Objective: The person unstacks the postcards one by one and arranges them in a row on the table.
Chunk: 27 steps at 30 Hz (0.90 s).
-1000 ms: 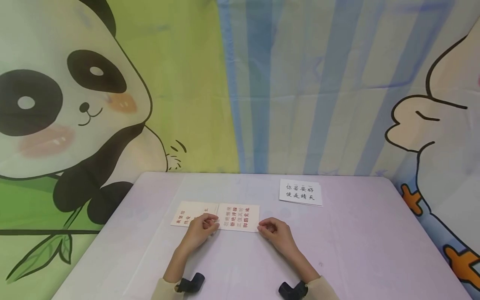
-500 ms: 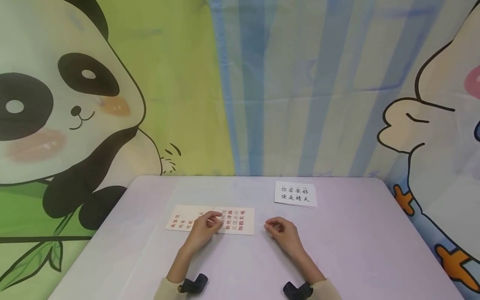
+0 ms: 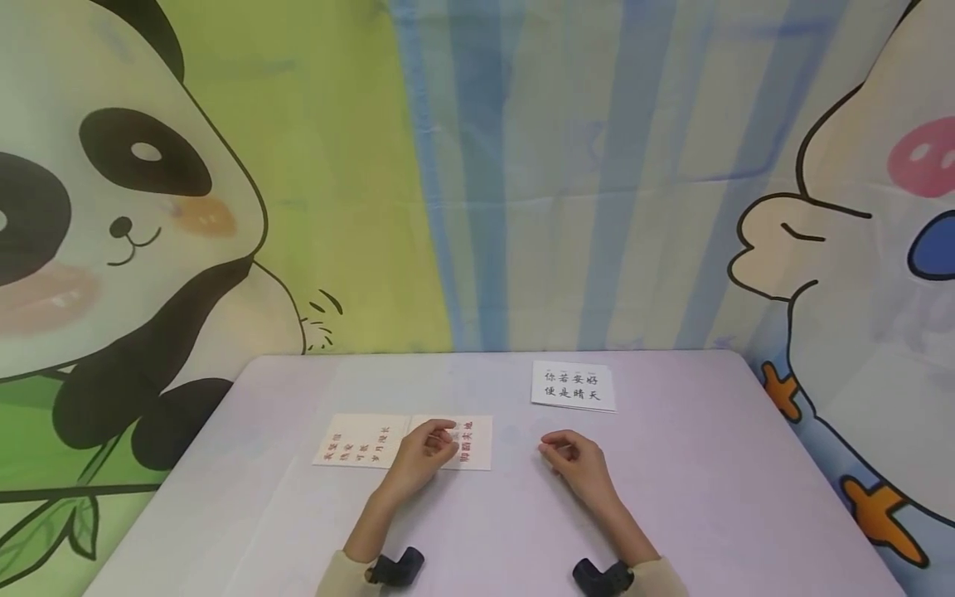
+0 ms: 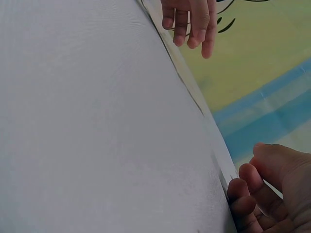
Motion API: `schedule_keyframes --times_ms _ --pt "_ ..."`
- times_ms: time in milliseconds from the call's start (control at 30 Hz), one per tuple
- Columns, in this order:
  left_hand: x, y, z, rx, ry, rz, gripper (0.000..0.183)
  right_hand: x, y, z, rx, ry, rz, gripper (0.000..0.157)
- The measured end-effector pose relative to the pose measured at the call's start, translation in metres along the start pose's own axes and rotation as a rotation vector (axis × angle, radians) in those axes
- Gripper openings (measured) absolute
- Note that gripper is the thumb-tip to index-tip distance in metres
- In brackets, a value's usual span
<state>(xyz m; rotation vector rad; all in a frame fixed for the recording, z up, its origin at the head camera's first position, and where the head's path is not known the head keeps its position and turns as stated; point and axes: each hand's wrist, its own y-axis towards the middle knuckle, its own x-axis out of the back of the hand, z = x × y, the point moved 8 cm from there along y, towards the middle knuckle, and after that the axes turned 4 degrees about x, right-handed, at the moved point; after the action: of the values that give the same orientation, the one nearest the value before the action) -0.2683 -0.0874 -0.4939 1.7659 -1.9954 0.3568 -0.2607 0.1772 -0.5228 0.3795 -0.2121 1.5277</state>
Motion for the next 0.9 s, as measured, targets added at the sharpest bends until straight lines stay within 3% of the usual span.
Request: schedule_keyframes --times_ms 467,900 --pt "-0.039 0.013 -0.02 -0.06 -0.028 0.088 0.033 0.036 0.0 -0.015 -0.04 0.003 -0.073 0.024" --pt "-0.077 0.029 -0.032 -0.069 -0.028 0.154 0.035 0.065 0.0 -0.027 -0.04 -0.046 -0.147 0.023"
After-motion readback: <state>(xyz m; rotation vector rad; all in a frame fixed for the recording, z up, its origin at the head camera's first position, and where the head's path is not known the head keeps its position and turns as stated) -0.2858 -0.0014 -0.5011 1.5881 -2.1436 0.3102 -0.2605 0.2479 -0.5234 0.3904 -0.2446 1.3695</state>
